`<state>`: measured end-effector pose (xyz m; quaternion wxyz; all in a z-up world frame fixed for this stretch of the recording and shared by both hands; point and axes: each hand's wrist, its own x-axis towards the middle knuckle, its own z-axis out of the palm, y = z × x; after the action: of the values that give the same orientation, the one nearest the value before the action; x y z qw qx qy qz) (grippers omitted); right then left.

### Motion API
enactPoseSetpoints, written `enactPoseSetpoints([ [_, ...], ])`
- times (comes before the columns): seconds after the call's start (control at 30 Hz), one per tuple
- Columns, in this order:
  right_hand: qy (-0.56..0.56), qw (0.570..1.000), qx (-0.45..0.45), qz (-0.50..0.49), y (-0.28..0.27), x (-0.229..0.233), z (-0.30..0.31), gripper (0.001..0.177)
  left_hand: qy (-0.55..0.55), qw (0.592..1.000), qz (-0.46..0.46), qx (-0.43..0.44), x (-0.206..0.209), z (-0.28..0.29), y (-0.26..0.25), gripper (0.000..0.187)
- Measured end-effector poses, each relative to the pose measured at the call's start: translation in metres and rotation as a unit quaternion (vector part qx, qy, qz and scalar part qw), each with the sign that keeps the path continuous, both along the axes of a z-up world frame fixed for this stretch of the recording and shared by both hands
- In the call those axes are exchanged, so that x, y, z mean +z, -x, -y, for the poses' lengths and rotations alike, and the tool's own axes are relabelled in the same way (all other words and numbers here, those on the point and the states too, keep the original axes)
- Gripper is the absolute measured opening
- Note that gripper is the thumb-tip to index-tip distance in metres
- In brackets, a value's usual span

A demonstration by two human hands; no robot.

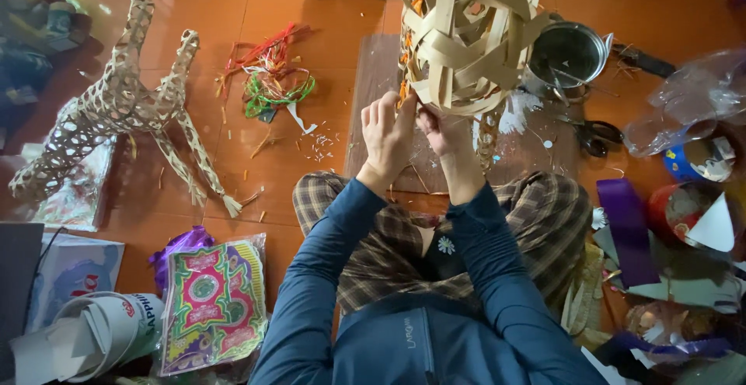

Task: Weave and tie bamboo strips to construct an animal-shaped figure.

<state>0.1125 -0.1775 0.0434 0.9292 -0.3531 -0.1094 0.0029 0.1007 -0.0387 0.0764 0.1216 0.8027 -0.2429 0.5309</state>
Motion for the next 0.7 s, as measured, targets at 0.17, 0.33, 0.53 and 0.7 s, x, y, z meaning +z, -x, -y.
enactPoseSetpoints([
  [0.17, 0.018, 0.999, 0.032, -0.033, 0.010, 0.031, -0.004, 0.028, -0.006, 1.000, -0.001, 0.012, 0.022, 0.003, 0.009, 0.017],
  [0.33, 0.027, 0.999, -0.008, -0.028, 0.017, 0.044, -0.005, 0.025, -0.032, 0.999, -0.009, -0.007, 0.027, 0.001, 0.011, 0.017],
  [0.53, 0.088, 0.985, -0.112, -0.098, 0.040, 0.023, -0.014, 0.016, -0.064, 0.997, -0.033, -0.006, 0.051, 0.000, 0.015, 0.007],
  [0.7, 0.149, 0.972, -0.145, -0.113, 0.099, 0.014, -0.014, 0.048, -0.030, 0.995, -0.083, -0.049, 0.035, -0.006, 0.020, 0.002],
])
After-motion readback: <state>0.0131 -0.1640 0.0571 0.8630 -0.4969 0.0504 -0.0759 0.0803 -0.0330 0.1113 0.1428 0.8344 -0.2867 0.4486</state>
